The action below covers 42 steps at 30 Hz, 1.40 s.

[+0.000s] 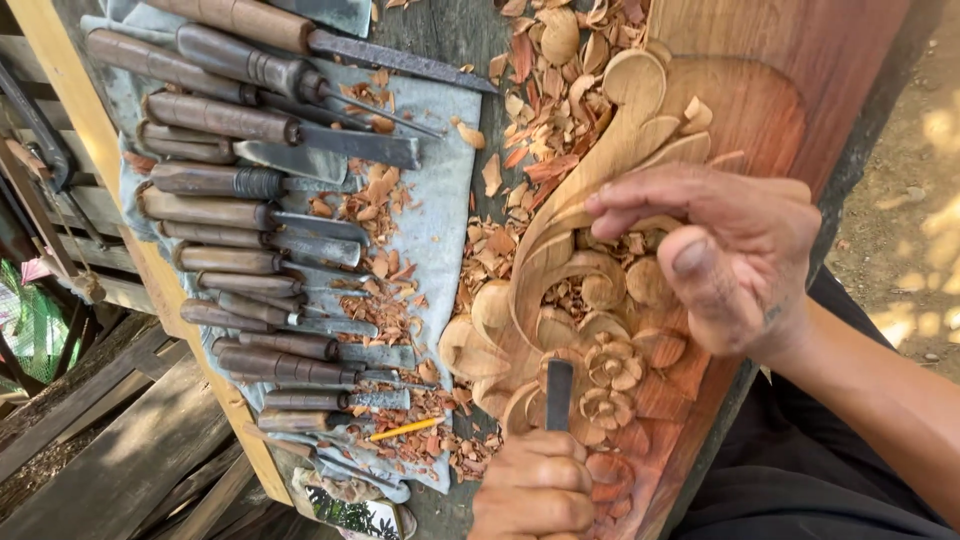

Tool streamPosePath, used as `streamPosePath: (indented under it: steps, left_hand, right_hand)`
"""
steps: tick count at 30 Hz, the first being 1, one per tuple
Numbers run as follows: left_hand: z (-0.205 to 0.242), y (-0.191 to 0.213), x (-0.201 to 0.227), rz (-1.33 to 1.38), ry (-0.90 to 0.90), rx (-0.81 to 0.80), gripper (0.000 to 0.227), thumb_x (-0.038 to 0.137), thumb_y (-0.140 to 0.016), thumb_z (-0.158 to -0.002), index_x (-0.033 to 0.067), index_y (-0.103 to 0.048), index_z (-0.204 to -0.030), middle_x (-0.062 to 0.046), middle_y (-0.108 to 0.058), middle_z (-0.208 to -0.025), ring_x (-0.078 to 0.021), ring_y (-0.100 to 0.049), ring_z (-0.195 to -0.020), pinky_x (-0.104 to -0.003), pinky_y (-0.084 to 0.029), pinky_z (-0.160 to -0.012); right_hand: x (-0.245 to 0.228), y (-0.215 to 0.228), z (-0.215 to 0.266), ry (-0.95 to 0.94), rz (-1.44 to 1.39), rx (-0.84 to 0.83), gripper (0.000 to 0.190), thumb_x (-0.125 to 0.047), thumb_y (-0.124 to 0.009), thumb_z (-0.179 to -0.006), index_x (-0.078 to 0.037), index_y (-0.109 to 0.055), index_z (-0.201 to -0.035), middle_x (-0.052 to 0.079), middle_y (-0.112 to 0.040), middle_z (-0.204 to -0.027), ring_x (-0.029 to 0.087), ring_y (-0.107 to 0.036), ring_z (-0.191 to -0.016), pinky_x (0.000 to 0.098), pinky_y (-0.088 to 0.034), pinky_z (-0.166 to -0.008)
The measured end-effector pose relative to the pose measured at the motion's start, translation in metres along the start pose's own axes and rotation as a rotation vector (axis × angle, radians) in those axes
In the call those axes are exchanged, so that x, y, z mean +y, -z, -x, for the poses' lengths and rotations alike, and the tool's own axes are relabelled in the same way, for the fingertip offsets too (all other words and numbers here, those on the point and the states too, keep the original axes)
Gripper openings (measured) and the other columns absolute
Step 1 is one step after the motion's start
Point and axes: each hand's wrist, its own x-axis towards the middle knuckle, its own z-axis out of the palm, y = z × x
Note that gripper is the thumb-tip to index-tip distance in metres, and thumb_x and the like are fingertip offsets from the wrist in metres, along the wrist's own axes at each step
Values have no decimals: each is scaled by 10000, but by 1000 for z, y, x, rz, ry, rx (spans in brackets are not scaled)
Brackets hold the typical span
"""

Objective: The person uses chisels and a hammer to carve an intricate floral pattern into a wooden panel.

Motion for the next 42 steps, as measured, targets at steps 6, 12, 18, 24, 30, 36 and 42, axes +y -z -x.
streamPosePath:
  steps: [6,12,18,24,30,36,42]
  left_hand:
    - [15,-1,-18,57,113,92,227,-4,-621,-886,-101,-616,-681,-208,-610,-673,-300,-608,-540,-399,-511,-529]
    - [5,19,-18,170,147,-158,261,3,-570,-975,-146,-647,-774,-247,-635,-756,-332,-628,-618,-430,-497,-580]
    - [10,0,-21,131,157,56,264,4,-583,-912,-123,-614,-683,-229,-625,-671,-286,-586,-495,-382,-413,-460]
    - [12,-6,-23,112,67,115,282,-45,-570,-893,-98,-594,-617,-195,-615,-616,-268,-603,-461,-365,-409,-427]
    - [8,4,-17,80,99,164,301,-18,-580,-909,-104,-591,-621,-205,-599,-616,-272,-585,-459,-370,-421,-428]
    - [7,2,-15,100,157,113,272,2,-589,-918,-112,-615,-673,-210,-614,-658,-307,-630,-515,-403,-454,-476]
    - [9,-5,-17,69,184,93,249,0,-614,-892,-101,-626,-665,-196,-610,-649,-260,-565,-483,-367,-393,-453]
  right_hand:
    - [2,0,2,-57,-58,30,564,-503,-529,-1122,40,-681,-1114,170,-737,-1038,210,-775,-906,326,-656,-805]
    - [-3,2,-3,-109,-40,12,566,-480,-541,-1087,70,-674,-1105,194,-729,-1042,220,-764,-891,335,-639,-818]
    - [-3,2,-2,-125,-67,43,552,-470,-562,-1074,67,-685,-1090,199,-738,-1038,227,-771,-886,333,-643,-814]
    - [-3,4,-4,-112,-22,31,552,-478,-550,-1069,54,-697,-1086,178,-748,-1027,225,-780,-895,320,-646,-791]
    - [-5,3,-6,-112,-27,16,567,-486,-544,-1075,63,-685,-1086,184,-738,-1025,214,-763,-870,324,-630,-803]
    - [-3,3,-4,-114,-13,22,564,-478,-550,-1072,68,-688,-1092,191,-737,-1035,216,-762,-885,302,-625,-774]
    - [-3,4,-4,-102,-15,21,564,-480,-554,-1074,67,-689,-1088,186,-740,-1034,223,-772,-896,306,-636,-785]
